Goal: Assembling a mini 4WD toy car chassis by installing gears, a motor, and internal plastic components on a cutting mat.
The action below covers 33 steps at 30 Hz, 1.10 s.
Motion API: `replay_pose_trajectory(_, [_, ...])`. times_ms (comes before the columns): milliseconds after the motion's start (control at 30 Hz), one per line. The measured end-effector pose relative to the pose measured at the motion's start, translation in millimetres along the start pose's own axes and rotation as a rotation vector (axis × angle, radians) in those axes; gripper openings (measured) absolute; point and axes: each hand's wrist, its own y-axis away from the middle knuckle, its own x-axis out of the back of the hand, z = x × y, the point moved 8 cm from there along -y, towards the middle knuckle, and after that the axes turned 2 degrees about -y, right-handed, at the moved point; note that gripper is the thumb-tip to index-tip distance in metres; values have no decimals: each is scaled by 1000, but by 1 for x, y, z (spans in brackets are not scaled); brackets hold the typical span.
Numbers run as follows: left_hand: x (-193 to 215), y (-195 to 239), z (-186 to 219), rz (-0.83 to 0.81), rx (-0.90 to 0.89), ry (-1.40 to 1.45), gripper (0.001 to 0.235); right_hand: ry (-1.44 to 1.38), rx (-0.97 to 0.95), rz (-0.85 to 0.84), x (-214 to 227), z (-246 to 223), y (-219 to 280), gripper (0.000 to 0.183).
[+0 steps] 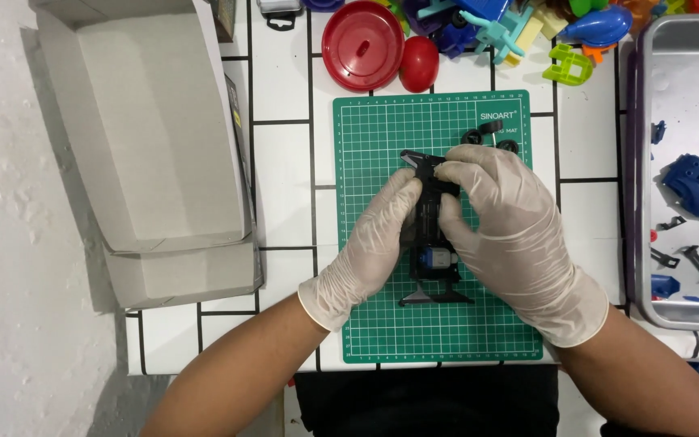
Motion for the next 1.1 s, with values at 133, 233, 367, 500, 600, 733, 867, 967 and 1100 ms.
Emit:
replay_pose_trajectory(133, [-3,1,5,-28,-17,-23,39,-5,18,-6,1,-3,0,29])
replay_pose_trajectory(233, [-6,3,9,-49,-7,-52,41,31,-5,17,2,-4,-1,25])
replay_pose_trajectory(367, [-4,1,6,-51,-30,-46,35,-42,-53,1,0,1,0,30])
replay_pose_trajectory(500, [5,-3,-3,-8,36,101,31,-271,-82,-8,13,5,-5,37])
replay_pose_trajectory(600, [-5,1,1,-85,114,333,42,-272,-33,28,28,2,-6,36])
replay_pose_trajectory(733, [-2,-1,4,-64,65,275,42,-304,3,21,21,9,-3,32])
replay_pose_trajectory(867, [5,-3,1,-34,28,359,36,-282,94,4,14,5,-3,26])
replay_pose_trajectory(967, [4,-1,6,-67,-8,345,34,-288,90,-12,12,4,-3,25])
replay_pose_trajectory(1100, [4,-2,5,-82,-6,348,35,-320,12,-42,8,9,-2,27])
